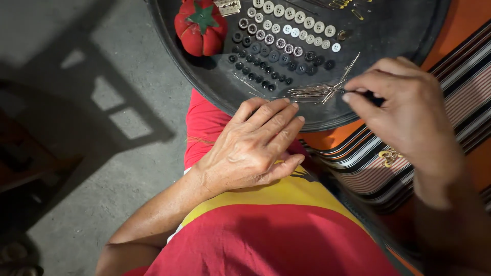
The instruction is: The person sorts black buttons and needles on a round tray, arranging them into neat rows. They then gather the needles and insert them into a red tomato-shaped pincushion.
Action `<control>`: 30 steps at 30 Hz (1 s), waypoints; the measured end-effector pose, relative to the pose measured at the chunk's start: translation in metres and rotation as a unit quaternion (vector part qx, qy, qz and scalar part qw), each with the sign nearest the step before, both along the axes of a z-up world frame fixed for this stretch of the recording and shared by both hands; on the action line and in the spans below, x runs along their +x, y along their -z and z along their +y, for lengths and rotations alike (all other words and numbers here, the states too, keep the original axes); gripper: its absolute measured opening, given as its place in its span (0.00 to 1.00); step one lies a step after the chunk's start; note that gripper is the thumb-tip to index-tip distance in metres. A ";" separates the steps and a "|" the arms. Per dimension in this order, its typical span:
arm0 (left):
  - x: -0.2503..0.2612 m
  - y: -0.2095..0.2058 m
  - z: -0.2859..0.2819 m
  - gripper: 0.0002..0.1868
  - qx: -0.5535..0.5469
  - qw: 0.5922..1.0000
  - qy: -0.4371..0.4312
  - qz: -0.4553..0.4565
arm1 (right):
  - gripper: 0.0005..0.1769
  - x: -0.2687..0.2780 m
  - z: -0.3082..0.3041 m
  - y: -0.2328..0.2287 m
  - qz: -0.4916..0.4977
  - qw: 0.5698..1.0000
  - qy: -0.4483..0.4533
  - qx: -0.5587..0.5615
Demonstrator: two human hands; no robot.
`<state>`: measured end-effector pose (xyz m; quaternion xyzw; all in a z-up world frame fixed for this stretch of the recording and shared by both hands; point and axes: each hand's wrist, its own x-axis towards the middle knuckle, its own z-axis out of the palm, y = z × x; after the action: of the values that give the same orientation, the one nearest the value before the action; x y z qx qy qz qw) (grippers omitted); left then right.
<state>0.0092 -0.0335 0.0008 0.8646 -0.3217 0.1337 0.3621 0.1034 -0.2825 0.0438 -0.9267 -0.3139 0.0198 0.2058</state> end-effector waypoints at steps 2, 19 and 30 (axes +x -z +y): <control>0.001 -0.001 -0.004 0.30 0.014 1.000 0.001 -0.005 | 0.09 -0.001 0.002 0.006 -0.041 0.999 -0.017 0.000; 0.011 -0.007 -0.018 0.28 0.004 1.000 0.017 -0.005 | 0.07 0.003 -0.019 0.027 -0.046 0.998 -0.028 -0.012; 0.018 -0.003 -0.032 0.21 0.028 0.999 0.008 -0.037 | 0.04 0.007 -0.016 0.027 -0.082 0.994 -0.048 -0.045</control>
<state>0.0269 -0.0654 0.0038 0.8663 -0.3449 0.1539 0.3270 0.1108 -0.2987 0.0171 -0.9173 -0.3730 -0.0317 0.1361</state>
